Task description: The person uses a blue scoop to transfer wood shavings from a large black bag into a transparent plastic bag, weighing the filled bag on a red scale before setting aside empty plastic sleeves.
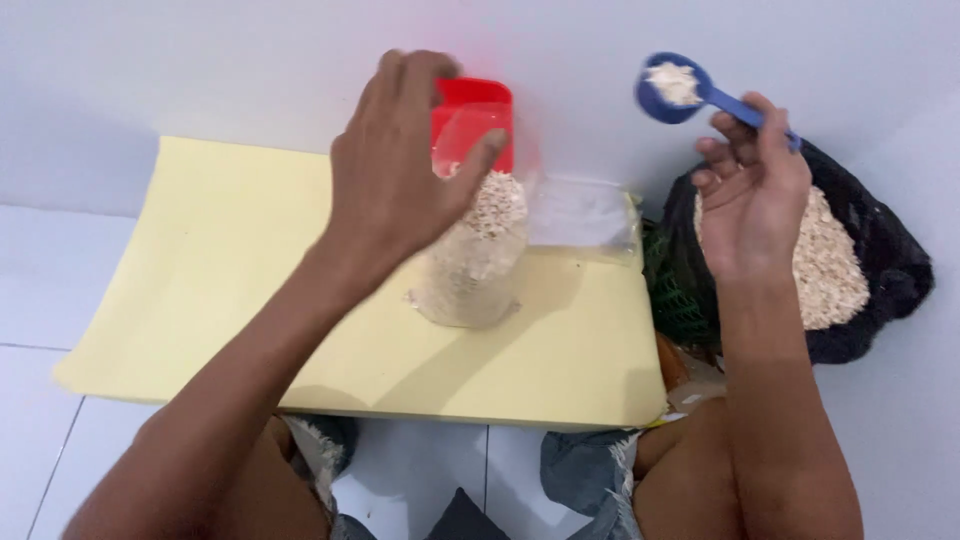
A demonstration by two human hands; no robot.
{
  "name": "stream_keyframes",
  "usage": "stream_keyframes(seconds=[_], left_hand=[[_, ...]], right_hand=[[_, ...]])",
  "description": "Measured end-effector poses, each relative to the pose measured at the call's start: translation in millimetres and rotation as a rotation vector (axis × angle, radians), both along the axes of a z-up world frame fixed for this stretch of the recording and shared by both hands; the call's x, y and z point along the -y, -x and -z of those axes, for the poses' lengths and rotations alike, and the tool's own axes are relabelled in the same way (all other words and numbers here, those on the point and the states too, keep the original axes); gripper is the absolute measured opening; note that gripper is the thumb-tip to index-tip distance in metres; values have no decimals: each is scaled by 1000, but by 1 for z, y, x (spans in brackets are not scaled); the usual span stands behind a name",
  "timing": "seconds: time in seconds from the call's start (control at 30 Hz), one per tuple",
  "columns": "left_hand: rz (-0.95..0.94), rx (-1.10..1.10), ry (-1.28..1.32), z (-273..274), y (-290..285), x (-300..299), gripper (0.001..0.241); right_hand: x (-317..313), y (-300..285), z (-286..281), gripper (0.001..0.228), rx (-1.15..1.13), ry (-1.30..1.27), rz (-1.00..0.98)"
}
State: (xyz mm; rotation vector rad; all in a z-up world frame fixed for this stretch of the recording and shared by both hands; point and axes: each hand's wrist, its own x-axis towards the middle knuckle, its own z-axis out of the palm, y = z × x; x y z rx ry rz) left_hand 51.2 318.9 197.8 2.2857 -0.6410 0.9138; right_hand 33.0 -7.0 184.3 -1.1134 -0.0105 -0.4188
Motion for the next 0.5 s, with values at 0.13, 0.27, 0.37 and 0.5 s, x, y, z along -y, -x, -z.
stream_keyframes(seconds=[0.13, 0.27, 0.37, 0.5], left_hand=[[-122, -368, -22, 28, -16, -19, 57], [85, -523, 255, 32, -14, -22, 16], [133, -486, 347, 31, -12, -23, 14], [131, -427, 353, 33, -13, -22, 22]], right_hand=[[-55, 4, -23, 36, 58, 227, -142], [-91, -4, -44, 22, 116, 810, -217], [-117, -5, -57, 17, 294, 1247, -220], [-133, 6, -61, 14, 429, 1573, -102]])
